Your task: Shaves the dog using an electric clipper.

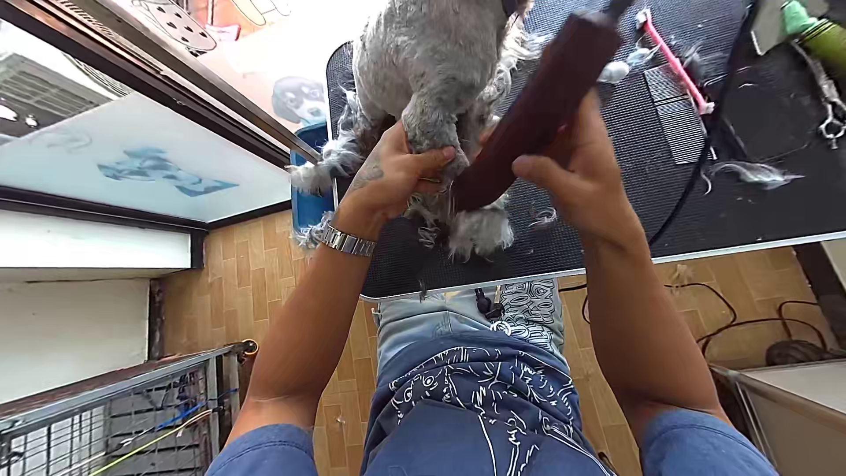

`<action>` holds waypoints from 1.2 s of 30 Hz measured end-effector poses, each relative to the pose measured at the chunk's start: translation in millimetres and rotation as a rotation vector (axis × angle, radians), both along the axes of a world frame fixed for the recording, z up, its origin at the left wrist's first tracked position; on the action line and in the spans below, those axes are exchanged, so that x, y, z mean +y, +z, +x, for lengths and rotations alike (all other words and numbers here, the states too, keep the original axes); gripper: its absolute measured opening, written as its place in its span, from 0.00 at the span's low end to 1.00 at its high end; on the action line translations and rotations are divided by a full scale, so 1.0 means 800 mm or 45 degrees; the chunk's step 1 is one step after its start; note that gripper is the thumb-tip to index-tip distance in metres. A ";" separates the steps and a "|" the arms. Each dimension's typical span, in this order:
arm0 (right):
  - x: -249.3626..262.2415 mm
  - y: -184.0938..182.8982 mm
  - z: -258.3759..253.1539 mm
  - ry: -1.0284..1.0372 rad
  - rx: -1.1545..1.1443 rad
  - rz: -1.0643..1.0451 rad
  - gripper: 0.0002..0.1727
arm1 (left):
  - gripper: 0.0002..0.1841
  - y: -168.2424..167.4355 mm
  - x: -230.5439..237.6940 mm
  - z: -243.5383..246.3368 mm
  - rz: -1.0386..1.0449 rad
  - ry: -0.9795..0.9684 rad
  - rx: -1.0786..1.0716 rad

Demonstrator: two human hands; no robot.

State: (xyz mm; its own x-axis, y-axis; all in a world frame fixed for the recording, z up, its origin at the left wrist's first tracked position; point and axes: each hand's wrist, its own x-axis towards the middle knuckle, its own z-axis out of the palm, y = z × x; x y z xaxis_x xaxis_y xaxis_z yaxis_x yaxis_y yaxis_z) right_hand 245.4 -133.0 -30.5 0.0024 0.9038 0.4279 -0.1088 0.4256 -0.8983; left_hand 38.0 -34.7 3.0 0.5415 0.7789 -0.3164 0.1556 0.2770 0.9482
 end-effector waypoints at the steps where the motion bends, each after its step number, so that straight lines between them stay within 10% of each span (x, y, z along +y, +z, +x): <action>1: 0.002 -0.002 0.003 -0.063 0.113 0.051 0.44 | 0.21 0.001 0.001 -0.003 0.001 0.008 -0.012; 8: -0.002 0.012 -0.021 -0.331 0.198 0.186 0.53 | 0.20 -0.001 -0.001 -0.005 0.037 0.000 0.016; 15: -0.011 -0.006 -0.015 0.072 0.116 0.025 0.54 | 0.17 0.005 -0.002 -0.010 0.006 0.010 -0.012; 30: -0.009 0.011 -0.008 -0.326 0.434 0.264 0.37 | 0.09 0.006 -0.005 -0.013 -0.145 0.000 -0.167; 36: -0.030 0.005 -0.023 -0.142 0.239 0.191 0.55 | 0.08 -0.001 -0.006 -0.017 -0.156 0.042 -0.279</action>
